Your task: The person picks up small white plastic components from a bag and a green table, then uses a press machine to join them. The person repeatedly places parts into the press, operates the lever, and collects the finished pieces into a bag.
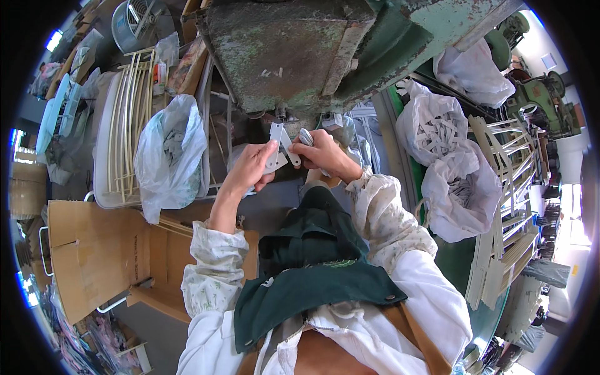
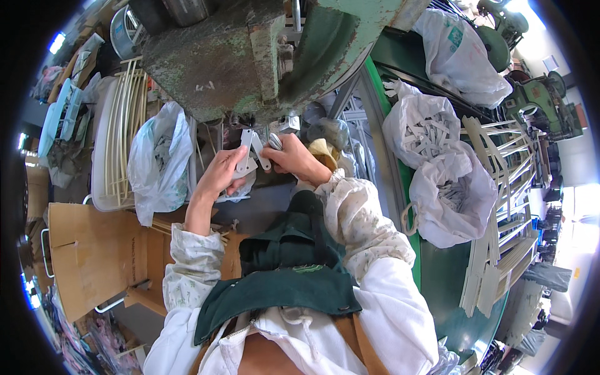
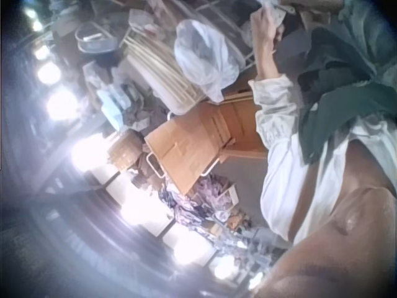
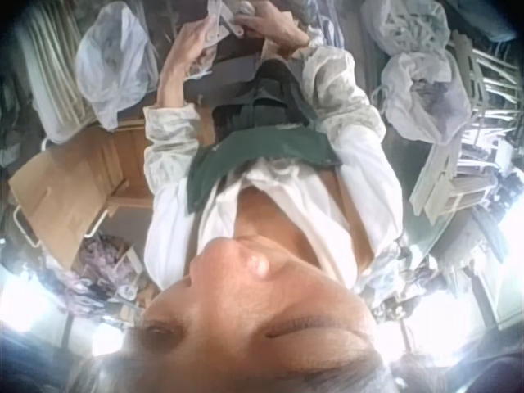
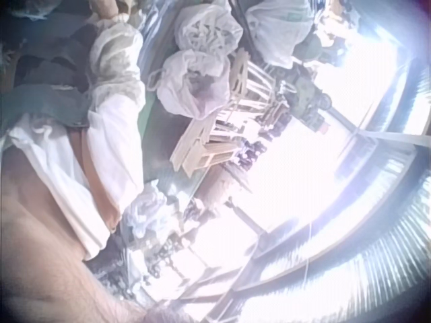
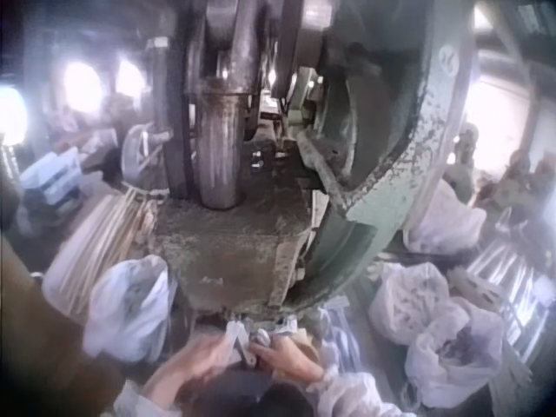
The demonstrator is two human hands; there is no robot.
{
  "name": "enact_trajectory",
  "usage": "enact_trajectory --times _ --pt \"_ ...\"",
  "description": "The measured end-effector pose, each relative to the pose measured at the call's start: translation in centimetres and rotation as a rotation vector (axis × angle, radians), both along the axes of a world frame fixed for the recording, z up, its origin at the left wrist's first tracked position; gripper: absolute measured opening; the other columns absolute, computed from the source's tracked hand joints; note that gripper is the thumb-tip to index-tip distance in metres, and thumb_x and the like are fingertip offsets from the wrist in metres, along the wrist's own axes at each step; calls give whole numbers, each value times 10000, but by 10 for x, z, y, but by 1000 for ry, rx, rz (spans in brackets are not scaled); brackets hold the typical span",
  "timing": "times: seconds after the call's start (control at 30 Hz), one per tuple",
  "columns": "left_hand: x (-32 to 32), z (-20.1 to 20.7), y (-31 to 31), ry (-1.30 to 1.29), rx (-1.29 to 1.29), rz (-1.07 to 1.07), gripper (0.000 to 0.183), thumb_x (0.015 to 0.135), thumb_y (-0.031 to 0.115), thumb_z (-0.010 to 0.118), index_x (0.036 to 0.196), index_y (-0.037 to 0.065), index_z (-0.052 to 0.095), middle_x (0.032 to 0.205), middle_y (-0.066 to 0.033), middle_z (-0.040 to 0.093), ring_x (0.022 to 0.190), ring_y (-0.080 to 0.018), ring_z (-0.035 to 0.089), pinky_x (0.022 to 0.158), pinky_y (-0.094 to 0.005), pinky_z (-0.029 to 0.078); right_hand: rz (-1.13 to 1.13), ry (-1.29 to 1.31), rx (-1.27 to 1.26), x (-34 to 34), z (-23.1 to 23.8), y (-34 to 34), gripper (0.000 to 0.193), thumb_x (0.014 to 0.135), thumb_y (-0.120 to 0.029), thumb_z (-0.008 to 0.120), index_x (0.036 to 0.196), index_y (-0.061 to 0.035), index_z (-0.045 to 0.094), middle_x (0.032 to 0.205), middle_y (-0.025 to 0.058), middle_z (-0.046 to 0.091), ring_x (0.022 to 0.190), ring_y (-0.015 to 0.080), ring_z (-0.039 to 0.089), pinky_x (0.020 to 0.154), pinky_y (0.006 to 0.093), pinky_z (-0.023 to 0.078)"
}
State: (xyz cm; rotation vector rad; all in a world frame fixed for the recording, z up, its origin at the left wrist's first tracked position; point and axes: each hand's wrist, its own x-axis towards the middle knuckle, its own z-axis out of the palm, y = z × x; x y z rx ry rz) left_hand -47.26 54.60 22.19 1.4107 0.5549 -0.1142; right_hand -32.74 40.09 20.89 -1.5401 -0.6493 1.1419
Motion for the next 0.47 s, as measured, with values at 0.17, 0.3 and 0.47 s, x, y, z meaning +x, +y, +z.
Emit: enact_trajectory --times 0.17,0.3,0.47 --pt "-1 6 12 -16 28 -25 411 985 353 470 751 22 535 483 21 413 360 -36 338 309 -207 249 37 64 -5 3 -5 -3 182 883 -154 559 822 15 589 632 50 602 453 53 429 401 214 307" --pt "5 14 20 -91 72 -94 408 988 355 467 754 24 510 487 24 409 370 -24 340 313 -201 245 48 42 -9 1 3 -4 180 891 -158 542 854 12 586 646 62 617 458 50 422 406 210 307" --pt "5 0 27 -53 65 -104 383 973 353 504 797 14 524 497 18 427 371 -34 367 317 -199 254 44 35 8 5 2 -7 202 900 -193 563 890 7 588 675 79 636 463 65 431 414 209 315"
